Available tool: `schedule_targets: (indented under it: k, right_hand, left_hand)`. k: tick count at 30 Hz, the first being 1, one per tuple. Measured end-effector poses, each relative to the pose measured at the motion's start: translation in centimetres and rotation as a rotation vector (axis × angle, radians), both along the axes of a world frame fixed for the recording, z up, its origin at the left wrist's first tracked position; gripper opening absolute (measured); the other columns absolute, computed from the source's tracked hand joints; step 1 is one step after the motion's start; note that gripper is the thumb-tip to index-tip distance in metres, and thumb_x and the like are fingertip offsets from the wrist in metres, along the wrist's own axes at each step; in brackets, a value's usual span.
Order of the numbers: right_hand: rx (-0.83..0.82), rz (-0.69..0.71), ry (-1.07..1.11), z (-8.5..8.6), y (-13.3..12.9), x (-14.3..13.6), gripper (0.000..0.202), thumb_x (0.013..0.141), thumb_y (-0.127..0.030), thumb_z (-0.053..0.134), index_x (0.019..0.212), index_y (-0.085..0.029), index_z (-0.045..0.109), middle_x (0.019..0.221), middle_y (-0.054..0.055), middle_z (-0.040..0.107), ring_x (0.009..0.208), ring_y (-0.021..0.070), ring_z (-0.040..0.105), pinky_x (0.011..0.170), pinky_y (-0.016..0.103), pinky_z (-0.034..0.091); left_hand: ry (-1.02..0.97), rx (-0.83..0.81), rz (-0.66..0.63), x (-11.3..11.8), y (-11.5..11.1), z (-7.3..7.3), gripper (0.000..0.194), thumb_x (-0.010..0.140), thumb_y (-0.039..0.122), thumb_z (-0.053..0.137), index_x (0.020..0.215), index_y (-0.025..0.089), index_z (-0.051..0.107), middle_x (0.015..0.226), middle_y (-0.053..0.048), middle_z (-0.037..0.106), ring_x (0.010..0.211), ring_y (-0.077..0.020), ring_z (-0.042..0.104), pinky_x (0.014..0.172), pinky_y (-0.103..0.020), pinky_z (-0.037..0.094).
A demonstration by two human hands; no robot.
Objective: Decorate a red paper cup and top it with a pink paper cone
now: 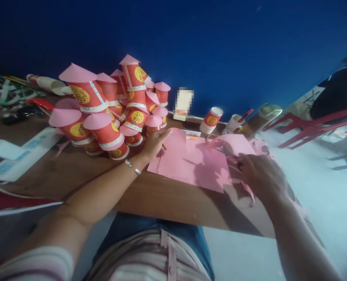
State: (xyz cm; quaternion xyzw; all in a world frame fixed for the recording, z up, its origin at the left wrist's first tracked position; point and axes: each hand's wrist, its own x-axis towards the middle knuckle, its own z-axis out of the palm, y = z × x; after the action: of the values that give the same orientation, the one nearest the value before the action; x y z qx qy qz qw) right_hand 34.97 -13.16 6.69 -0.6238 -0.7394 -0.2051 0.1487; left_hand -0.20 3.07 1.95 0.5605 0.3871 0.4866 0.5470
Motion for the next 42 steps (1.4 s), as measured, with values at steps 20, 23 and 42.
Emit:
schedule_targets:
  k: [20,23,42]
  right_hand:
    - [-0.436,0.182,1.986,-5.9,8.2,-15.5,0.043,0.063,-0.047,0.093,0.081,-0.024,0.062,0.073,-0.005,0.06,0.063,0.0117,0.054,0.06,0.026,0.05]
    - [-0.354,0.181,1.964,-6.1,8.2,-14.9,0.041,0.06,-0.04,0.093,0.085,-0.025,0.065,0.076,-0.005,0.061,0.065,0.0117,0.055,0.062,0.027,0.05]
    - [-0.311,0.244,1.766,-5.9,7.8,-14.5,0.05,0.062,-0.04,0.096,0.099,-0.022,0.069,0.075,-0.006,0.065,0.065,0.0107,0.059,0.06,0.025,0.046]
  left_hand:
    - [0.341,1.074,-0.047,-0.2,-1.0,-0.9,0.021,0.095,0.017,0.068,0.093,0.032,0.083,0.108,-0.008,0.07,0.113,-0.0228,0.065,0.097,-0.043,0.057]
    - [0.371,1.025,-0.046,0.1,-0.8,-1.6,0.024,0.094,0.015,0.065,0.098,0.032,0.082,0.113,-0.008,0.07,0.117,-0.0234,0.064,0.103,-0.045,0.056]
    - [0.119,0.044,-0.345,0.9,-1.8,-0.4,0.048,0.069,0.057,0.09,0.084,0.013,0.075,0.073,-0.003,0.069,0.073,-0.0179,0.061,0.07,-0.03,0.052]
